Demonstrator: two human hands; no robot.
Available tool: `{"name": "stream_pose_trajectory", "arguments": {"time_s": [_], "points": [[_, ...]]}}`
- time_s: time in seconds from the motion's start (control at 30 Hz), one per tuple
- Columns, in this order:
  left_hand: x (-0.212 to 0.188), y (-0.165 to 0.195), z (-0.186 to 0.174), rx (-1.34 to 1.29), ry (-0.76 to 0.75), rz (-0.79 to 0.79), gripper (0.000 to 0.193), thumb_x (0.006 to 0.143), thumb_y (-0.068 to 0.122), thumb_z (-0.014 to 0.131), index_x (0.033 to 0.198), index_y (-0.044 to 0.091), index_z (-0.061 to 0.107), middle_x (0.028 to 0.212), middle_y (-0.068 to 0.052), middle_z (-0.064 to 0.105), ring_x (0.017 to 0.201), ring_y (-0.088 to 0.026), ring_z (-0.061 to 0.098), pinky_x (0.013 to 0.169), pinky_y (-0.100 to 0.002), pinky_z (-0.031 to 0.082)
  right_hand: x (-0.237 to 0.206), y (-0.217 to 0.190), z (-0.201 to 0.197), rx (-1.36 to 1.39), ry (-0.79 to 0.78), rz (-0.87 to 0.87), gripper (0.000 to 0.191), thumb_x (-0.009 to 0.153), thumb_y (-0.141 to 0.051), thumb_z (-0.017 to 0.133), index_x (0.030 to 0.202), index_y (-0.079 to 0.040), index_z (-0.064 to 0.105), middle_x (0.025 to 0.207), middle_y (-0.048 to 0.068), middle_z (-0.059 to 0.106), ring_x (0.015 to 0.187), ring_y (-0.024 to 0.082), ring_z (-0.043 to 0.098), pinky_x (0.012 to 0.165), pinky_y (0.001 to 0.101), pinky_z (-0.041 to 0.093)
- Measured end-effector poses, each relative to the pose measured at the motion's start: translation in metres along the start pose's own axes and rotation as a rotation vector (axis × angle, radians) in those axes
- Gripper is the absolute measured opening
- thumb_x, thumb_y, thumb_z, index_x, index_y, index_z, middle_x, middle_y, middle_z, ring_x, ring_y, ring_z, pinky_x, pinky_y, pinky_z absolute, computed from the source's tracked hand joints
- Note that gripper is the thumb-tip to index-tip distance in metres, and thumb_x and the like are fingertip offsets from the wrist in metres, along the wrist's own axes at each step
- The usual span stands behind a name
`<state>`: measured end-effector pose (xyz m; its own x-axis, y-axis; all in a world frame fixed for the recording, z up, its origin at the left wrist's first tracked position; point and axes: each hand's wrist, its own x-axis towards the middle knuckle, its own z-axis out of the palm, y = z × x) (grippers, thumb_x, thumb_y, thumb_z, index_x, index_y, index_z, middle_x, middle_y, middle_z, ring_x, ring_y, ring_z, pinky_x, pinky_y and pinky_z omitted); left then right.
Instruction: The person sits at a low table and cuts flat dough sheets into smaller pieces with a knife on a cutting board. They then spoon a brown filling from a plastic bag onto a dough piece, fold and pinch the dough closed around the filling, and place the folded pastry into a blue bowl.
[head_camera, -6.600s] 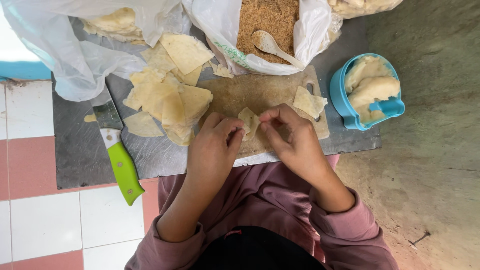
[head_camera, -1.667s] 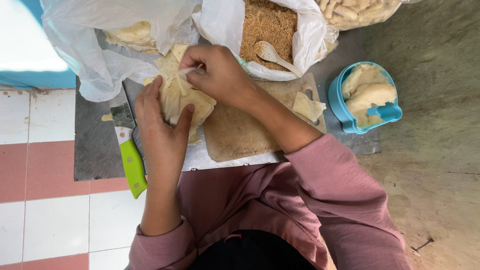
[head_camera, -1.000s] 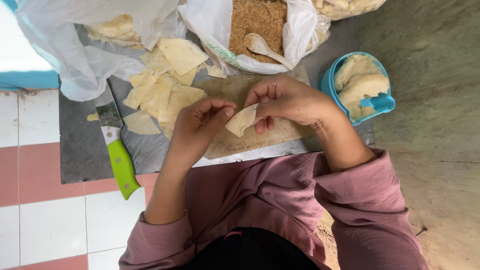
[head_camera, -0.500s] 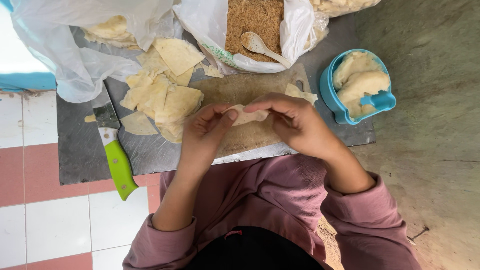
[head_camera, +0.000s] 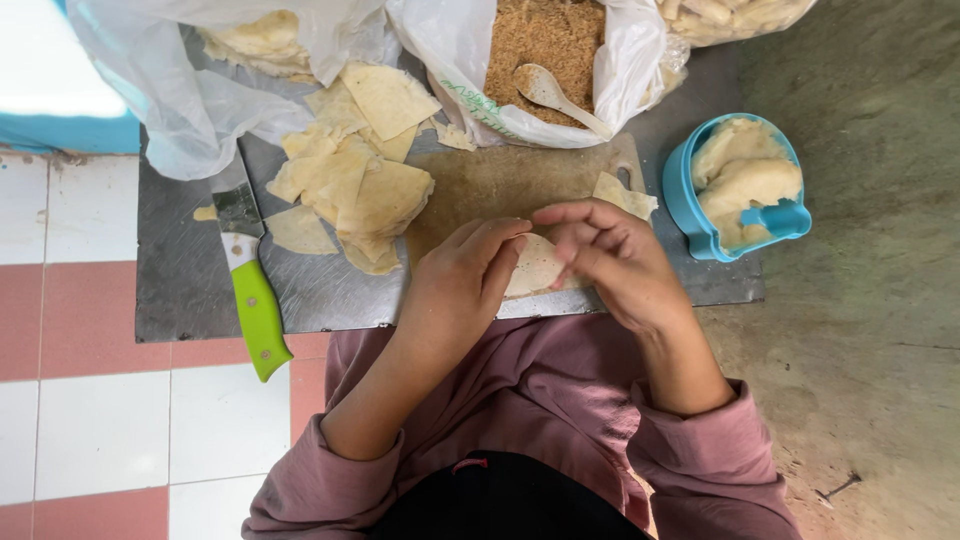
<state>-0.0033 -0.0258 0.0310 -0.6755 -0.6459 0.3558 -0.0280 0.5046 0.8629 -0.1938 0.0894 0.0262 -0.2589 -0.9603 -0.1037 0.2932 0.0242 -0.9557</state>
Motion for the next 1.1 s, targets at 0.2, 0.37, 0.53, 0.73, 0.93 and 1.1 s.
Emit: {"name": "stream_pose_trajectory", "arguments": {"time_s": [0.2,0.37,0.53,0.73,0.93,1.1], "points": [[0.018,-0.018,0.021,0.191,-0.078,0.006,0.014,0.105,0.016,0.06,0.113,0.005,0.062,0.106,-0.015,0.07,0.089,-0.037,0.071,0.072,-0.045,0.057,0.003,0.002,0.012,-0.452,0.33,0.126,0.027,0.091,-0.002,0.073,0.117,0.002,0.068,0.095,0.007,0.071,0.075,0.013,0.066,0.064,0.0312,0.056],[0.03,-0.015,0.034,0.523,-0.152,-0.052,0.023,0.097,0.014,0.058,0.118,0.003,0.057,0.115,-0.017,0.061,0.081,-0.035,0.072,0.062,-0.045,0.057,0.005,-0.004,0.024,-1.137,0.339,-0.188,0.03,0.084,-0.005,0.081,0.111,-0.001,0.068,0.101,0.01,0.063,0.081,0.018,0.066,0.071,0.0311,0.055],[0.028,-0.018,0.001,0.463,0.081,-0.082,0.028,0.102,0.023,0.063,0.123,0.004,0.062,0.113,-0.017,0.06,0.082,-0.038,0.069,0.066,-0.048,0.056,0.002,-0.02,0.021,-1.116,0.338,-0.142,0.028,0.085,-0.008,0.081,0.109,0.0,0.068,0.094,0.009,0.06,0.073,0.016,0.061,0.066,0.0299,0.052],[0.066,-0.046,-0.016,0.579,0.164,0.087,0.025,0.087,0.02,0.073,0.105,0.004,0.07,0.104,-0.014,0.062,0.091,-0.035,0.066,0.072,-0.046,0.053,-0.004,-0.023,0.02,-1.058,0.335,-0.197,0.023,0.09,-0.006,0.077,0.11,0.001,0.069,0.098,0.007,0.062,0.072,0.014,0.057,0.065,0.027,0.048],[0.077,-0.053,-0.02,0.654,0.177,0.083,0.007,0.099,0.012,0.073,0.098,0.005,0.07,0.097,-0.014,0.068,0.09,-0.035,0.066,0.079,-0.044,0.053,-0.005,-0.021,0.028,-1.013,0.3,-0.215,0.018,0.093,-0.004,0.075,0.11,0.001,0.07,0.095,0.007,0.062,0.074,0.013,0.058,0.066,0.027,0.048],[0.054,-0.045,-0.035,-0.338,0.078,-0.261,0.011,0.105,0.013,0.061,0.107,0.002,0.062,0.093,-0.006,0.071,0.083,-0.014,0.076,0.073,-0.025,0.061,0.001,-0.022,0.045,-0.883,0.315,-0.367,0.019,0.098,0.001,0.07,0.116,0.002,0.069,0.107,0.006,0.067,0.094,0.011,0.067,0.083,0.0255,0.053]]}}
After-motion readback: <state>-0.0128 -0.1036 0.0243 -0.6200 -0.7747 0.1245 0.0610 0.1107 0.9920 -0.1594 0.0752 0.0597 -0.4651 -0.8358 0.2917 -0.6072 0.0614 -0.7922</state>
